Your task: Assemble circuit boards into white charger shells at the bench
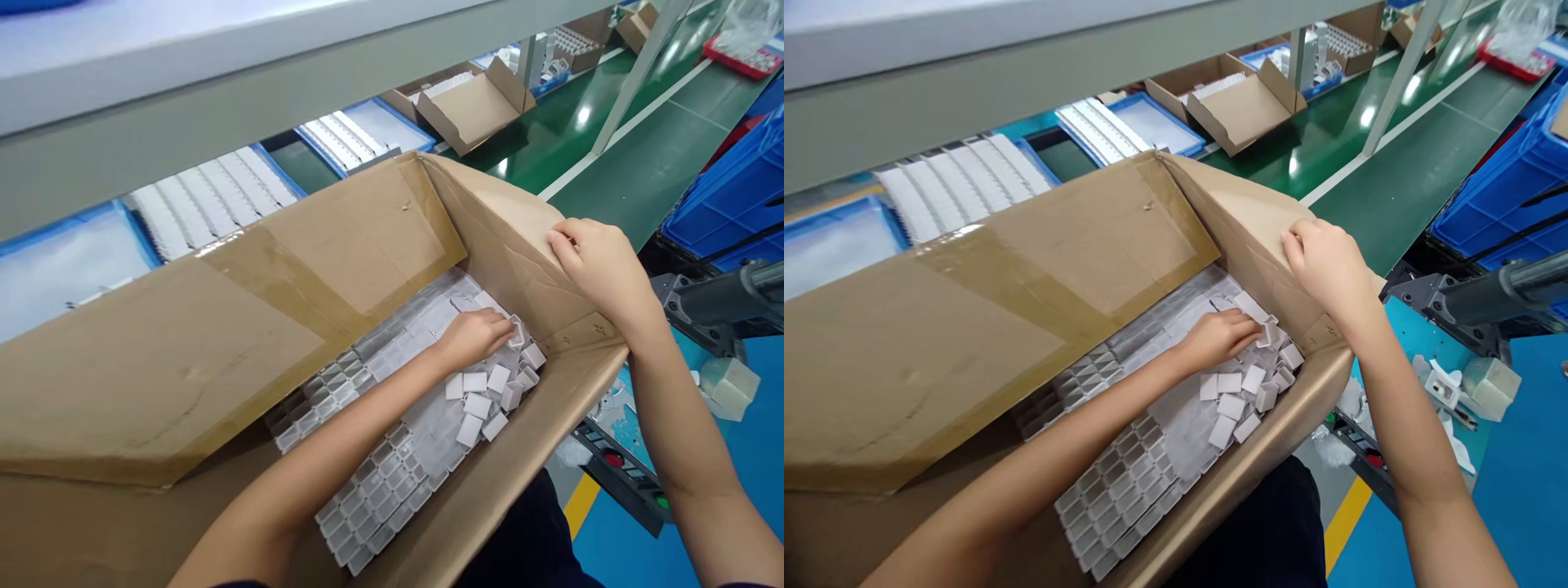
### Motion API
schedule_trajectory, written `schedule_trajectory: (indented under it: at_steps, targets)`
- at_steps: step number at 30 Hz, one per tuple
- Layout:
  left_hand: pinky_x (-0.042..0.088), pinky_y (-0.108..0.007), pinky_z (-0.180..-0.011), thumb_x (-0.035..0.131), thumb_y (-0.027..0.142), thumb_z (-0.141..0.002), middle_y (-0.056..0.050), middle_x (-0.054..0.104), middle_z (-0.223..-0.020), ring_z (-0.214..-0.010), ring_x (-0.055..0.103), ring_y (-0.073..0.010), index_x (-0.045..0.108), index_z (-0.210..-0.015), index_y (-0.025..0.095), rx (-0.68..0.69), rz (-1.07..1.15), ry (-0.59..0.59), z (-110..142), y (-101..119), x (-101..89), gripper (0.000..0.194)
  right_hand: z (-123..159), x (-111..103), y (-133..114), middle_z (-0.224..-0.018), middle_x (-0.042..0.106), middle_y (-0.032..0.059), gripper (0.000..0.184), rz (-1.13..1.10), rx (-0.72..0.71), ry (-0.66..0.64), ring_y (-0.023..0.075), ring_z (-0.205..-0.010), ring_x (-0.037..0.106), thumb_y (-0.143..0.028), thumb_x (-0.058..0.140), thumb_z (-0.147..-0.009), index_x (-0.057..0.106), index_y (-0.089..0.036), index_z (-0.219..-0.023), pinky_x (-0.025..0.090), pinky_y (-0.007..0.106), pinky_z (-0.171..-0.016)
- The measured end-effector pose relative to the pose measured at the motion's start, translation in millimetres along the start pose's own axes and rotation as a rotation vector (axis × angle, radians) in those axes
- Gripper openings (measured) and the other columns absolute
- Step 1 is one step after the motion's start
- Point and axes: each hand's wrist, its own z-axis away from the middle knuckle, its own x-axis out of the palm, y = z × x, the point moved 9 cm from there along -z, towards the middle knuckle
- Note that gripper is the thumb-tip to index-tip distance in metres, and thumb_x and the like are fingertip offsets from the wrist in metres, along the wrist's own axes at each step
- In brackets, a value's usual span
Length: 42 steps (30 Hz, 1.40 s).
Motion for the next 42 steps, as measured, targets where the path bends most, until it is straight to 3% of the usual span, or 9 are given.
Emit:
schedule_trajectory:
  at_steps: [4, 9, 14, 17, 22, 25, 32, 37, 42]
  targets:
    - [0.049, -0.024, -0.073, 0.044, 0.027, -0.099, -0.002, 0.073, -0.090, -0.084, 0.068, -0.0149, 0.064, -0.095, 0.019, -0.167, 0.104, 0.035, 28, -31, 15.7, 0.022, -1, 2, 1, -0.105, 0.069, 0.0150, 0.037, 0.008, 0.036, -0.038, 0.0297, -0.096, 0.062, -0.028, 0.037, -0.096, 0.069, -0.012, -0.105, 0.043, 0.037, -0.078]
    - [0.049, -0.024, -0.071, 0.044, 0.024, -0.097, -0.002, 0.072, -0.098, -0.088, 0.068, -0.0149, 0.063, -0.100, 0.020, -0.263, 0.135, 0.046, 30, -43, 33.2, 0.020, -1, 2, 2, -0.104, 0.069, 0.0149, 0.036, -0.008, 0.040, -0.031, 0.0303, -0.095, 0.062, -0.027, 0.038, -0.096, 0.070, -0.012, -0.103, 0.043, 0.039, -0.079]
    - [0.045, -0.026, -0.062, 0.040, 0.027, -0.097, -0.004, 0.070, -0.087, -0.081, 0.066, -0.0173, 0.063, -0.096, 0.019, -0.234, 0.061, 0.004, 29, -39, 21.3, 0.024, -1, 2, 2, -0.105, 0.069, 0.0148, 0.036, -0.012, 0.039, -0.037, 0.0304, -0.097, 0.061, -0.027, 0.038, -0.096, 0.070, -0.012, -0.104, 0.042, 0.039, -0.080]
    - [0.045, -0.028, -0.063, 0.034, 0.028, -0.099, -0.008, 0.068, -0.094, -0.087, 0.065, -0.0196, 0.062, -0.102, 0.018, -0.196, -0.018, -0.008, 15, -33, 10.9, 0.030, -2, 2, 2, -0.106, 0.069, 0.0149, 0.035, -0.002, 0.041, -0.035, 0.0305, -0.097, 0.062, -0.027, 0.039, -0.096, 0.069, -0.011, -0.105, 0.043, 0.039, -0.081]
    - [0.039, -0.028, -0.055, 0.045, 0.012, -0.090, -0.006, 0.066, -0.104, -0.083, 0.063, -0.0182, 0.064, -0.103, 0.022, 0.009, -0.146, -0.110, -19, -16, 13.1, 0.025, -1, 1, 5, -0.102, 0.070, 0.0137, 0.033, -0.031, 0.029, -0.012, 0.0286, -0.092, 0.063, -0.027, 0.041, -0.096, 0.071, -0.012, -0.102, 0.044, 0.037, -0.079]
    - [0.039, -0.030, -0.055, 0.045, 0.009, -0.088, -0.008, 0.065, -0.105, -0.083, 0.061, -0.0188, 0.064, -0.096, 0.020, 0.102, -0.213, -0.138, -12, -14, 16.5, 0.023, -1, 2, 7, -0.101, 0.070, 0.0130, 0.033, -0.053, 0.032, -0.009, 0.0272, -0.091, 0.063, -0.026, 0.042, -0.096, 0.071, -0.013, -0.100, 0.044, 0.037, -0.078]
    - [0.038, -0.031, -0.055, 0.045, 0.024, -0.095, -0.012, 0.064, -0.105, -0.088, 0.057, -0.0222, 0.062, -0.109, 0.017, 0.109, -0.301, -0.093, 34, -22, 46.4, 0.023, -2, 3, 7, -0.101, 0.069, 0.0127, 0.033, -0.068, 0.056, -0.020, 0.0274, -0.093, 0.062, -0.027, 0.042, -0.096, 0.071, -0.013, -0.102, 0.043, 0.037, -0.077]
    - [0.038, -0.032, -0.057, 0.034, 0.012, -0.098, -0.011, 0.066, -0.105, -0.088, 0.058, -0.0209, 0.054, -0.127, 0.017, 0.082, -0.323, -0.053, 33, -21, 74.1, 0.036, -2, 2, 7, -0.100, 0.070, 0.0126, 0.033, -0.076, 0.032, -0.001, 0.0270, -0.092, 0.062, -0.029, 0.042, -0.095, 0.071, -0.014, -0.100, 0.044, 0.037, -0.078]
    - [0.042, -0.032, -0.063, 0.037, 0.009, -0.095, -0.012, 0.064, -0.117, -0.089, 0.058, -0.0206, 0.052, -0.131, 0.020, 0.054, -0.300, -0.032, 33, -21, 82.3, 0.040, -1, 3, 7, -0.103, 0.070, 0.0129, 0.033, -0.078, 0.040, -0.015, 0.0268, -0.093, 0.062, -0.028, 0.042, -0.095, 0.071, -0.014, -0.100, 0.044, 0.038, -0.081]
